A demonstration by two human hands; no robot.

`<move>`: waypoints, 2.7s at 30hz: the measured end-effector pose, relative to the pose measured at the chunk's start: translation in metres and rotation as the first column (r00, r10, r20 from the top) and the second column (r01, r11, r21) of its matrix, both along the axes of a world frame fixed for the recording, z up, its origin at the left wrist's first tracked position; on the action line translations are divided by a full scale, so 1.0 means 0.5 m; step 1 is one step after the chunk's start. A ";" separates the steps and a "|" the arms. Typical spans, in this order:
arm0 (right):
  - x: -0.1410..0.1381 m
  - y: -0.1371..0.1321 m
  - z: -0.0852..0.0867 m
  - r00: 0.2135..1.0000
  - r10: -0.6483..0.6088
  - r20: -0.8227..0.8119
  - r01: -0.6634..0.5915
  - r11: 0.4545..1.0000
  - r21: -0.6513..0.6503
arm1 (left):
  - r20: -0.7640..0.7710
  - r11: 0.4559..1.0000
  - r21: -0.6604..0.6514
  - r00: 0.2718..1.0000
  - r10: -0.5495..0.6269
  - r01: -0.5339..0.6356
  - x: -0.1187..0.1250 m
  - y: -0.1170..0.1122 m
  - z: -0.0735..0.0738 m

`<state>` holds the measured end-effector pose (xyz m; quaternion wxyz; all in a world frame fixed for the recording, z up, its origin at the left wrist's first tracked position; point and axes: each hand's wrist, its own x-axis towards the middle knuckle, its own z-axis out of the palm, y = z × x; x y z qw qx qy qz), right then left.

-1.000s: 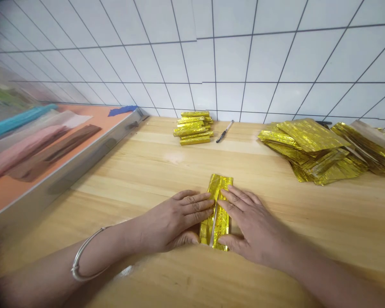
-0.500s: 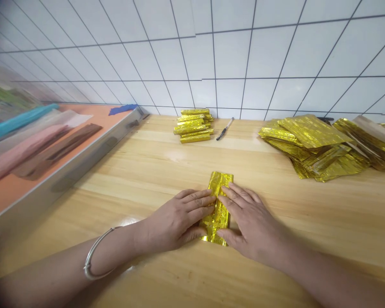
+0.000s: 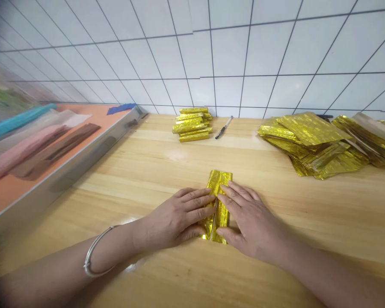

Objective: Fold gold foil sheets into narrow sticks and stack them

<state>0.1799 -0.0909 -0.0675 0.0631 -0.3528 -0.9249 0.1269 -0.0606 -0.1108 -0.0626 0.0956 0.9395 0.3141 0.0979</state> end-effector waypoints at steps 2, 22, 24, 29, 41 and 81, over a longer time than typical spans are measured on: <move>-0.001 -0.001 0.000 1.000 -0.002 0.007 0.002 1.000 0.011 | 0.007 1.000 0.017 1.000 -0.004 0.004 0.000 0.000 0.001; -0.003 -0.003 0.002 1.000 -0.010 -0.008 0.010 1.000 0.010 | -0.030 0.986 0.059 0.988 -0.154 0.155 -0.007 -0.002 -0.009; -0.003 -0.003 0.004 1.000 -0.011 0.001 0.011 1.000 0.015 | -0.050 0.986 0.061 0.987 -0.151 0.154 -0.007 -0.003 -0.010; -0.003 -0.001 0.003 1.000 0.001 0.007 -0.001 1.000 0.018 | -0.077 0.986 0.070 0.986 -0.145 0.150 -0.007 -0.002 -0.009; -0.001 -0.001 0.000 1.000 0.010 -0.024 -0.010 1.000 0.013 | -0.077 0.984 0.031 0.982 -0.171 0.174 -0.007 0.000 -0.002; 0.049 0.057 -0.007 0.996 0.030 -0.083 -0.025 0.998 0.054 | -0.198 0.957 -0.272 0.967 -0.161 0.104 -0.002 -0.029 0.048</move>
